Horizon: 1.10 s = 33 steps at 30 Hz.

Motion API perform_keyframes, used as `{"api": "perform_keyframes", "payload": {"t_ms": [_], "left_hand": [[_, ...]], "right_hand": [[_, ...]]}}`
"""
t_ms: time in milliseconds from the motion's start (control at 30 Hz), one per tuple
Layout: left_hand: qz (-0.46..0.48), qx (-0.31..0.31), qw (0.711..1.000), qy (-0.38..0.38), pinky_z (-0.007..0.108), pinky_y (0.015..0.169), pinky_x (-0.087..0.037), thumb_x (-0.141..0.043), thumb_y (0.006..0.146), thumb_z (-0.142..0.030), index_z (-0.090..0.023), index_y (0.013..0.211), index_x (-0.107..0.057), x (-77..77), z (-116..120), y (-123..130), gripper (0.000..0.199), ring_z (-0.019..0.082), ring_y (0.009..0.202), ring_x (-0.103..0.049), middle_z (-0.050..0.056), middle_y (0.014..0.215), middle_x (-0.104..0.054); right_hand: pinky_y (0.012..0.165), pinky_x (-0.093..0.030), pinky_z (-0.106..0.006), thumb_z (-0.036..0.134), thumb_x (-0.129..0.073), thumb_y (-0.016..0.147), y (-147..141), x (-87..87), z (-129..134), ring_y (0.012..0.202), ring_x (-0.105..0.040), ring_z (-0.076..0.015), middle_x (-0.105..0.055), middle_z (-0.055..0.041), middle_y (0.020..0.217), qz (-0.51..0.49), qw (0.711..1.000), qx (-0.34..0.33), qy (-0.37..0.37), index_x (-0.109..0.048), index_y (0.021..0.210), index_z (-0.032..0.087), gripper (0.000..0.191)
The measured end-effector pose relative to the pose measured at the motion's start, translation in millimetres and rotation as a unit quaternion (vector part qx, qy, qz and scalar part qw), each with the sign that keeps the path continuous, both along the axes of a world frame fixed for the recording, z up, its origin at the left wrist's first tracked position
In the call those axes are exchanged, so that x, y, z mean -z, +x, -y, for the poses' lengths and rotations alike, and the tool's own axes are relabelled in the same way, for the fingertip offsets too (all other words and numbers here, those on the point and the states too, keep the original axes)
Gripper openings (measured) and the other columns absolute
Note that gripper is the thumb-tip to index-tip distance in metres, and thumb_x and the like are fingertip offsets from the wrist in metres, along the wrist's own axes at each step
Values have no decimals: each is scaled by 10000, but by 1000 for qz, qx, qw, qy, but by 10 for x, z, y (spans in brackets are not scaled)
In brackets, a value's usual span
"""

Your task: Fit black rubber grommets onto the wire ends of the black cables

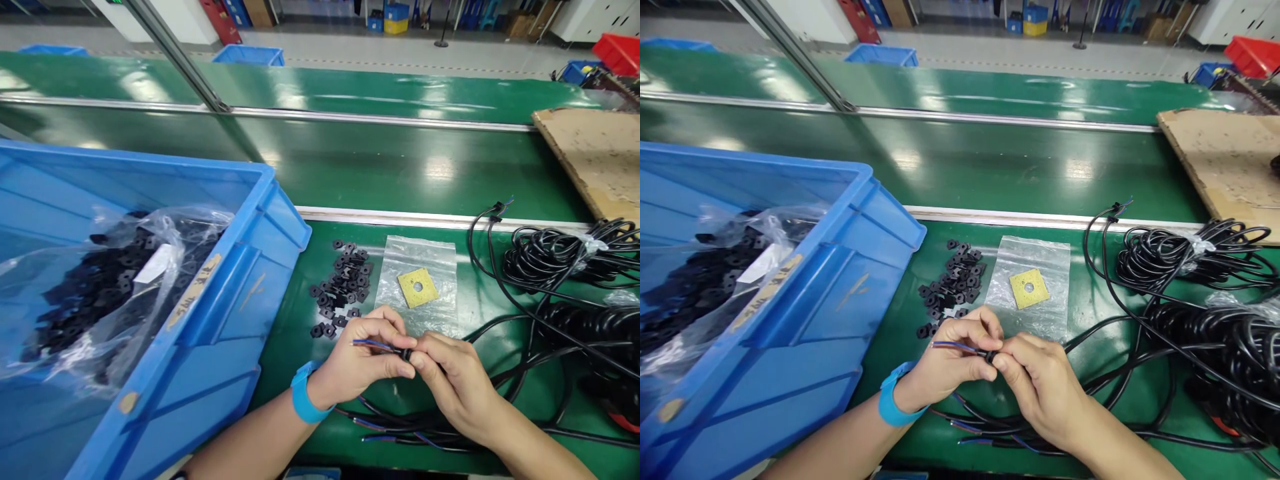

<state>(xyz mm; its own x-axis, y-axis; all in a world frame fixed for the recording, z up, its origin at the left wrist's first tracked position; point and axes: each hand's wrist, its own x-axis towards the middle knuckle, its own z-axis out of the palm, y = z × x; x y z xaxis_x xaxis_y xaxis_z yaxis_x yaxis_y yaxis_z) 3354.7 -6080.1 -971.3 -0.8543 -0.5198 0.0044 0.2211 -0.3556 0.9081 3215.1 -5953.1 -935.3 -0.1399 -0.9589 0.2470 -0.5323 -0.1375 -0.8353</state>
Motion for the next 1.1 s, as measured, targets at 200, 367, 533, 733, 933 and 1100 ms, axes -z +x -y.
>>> {"api": "perform_keyframes", "payload": {"t_ms": [200,367,533,733,933,1100], "left_hand": [[1,-27,1000,-5,228,676,-529,-955,648,-246,-292,886,-849,-54,62,7,264,128,742,-647,37,842,-691],[0,-16,1000,-6,248,651,-541,-973,612,-308,-259,839,-844,-54,55,6,265,142,712,-661,43,796,-703],[-5,4,1000,11,249,647,-528,-962,636,-297,-254,827,-837,-59,53,-6,233,133,707,-656,39,808,-709],[-14,-1,1000,11,238,672,-522,-952,652,-236,-272,857,-841,-37,40,-19,236,130,733,-653,30,815,-709],[29,-13,999,39,269,778,-552,-979,602,-315,-264,1079,-819,-19,10,-3,505,165,834,-660,54,961,-728],[18,-32,996,-87,245,784,-538,-921,709,-278,-272,984,-834,-51,89,37,288,151,835,-645,46,930,-706]], "right_hand": [[635,-496,-204,170,-547,1013,-59,-28,-8,686,-608,-103,-646,-6,807,-88,995,28,-40,-633,1109,186,130],[555,-449,-223,157,-513,1023,-12,-1,-27,591,-538,-104,-581,5,708,-94,994,18,-61,-645,1078,164,144],[547,-422,-219,162,-508,1026,12,-2,-25,580,-518,-97,-558,15,689,-83,995,17,-55,-644,1020,159,136],[534,-435,-208,171,-511,1026,1,12,18,562,-524,-92,-552,21,671,-94,993,28,-70,-644,1023,162,133],[571,-506,-229,124,-558,989,-8,89,11,615,-597,-120,-648,-30,767,-197,968,81,-135,-625,1076,144,111],[698,-550,-257,77,-589,956,-25,150,34,768,-630,-149,-688,-72,893,-207,966,64,-143,-632,1134,122,188]]}}
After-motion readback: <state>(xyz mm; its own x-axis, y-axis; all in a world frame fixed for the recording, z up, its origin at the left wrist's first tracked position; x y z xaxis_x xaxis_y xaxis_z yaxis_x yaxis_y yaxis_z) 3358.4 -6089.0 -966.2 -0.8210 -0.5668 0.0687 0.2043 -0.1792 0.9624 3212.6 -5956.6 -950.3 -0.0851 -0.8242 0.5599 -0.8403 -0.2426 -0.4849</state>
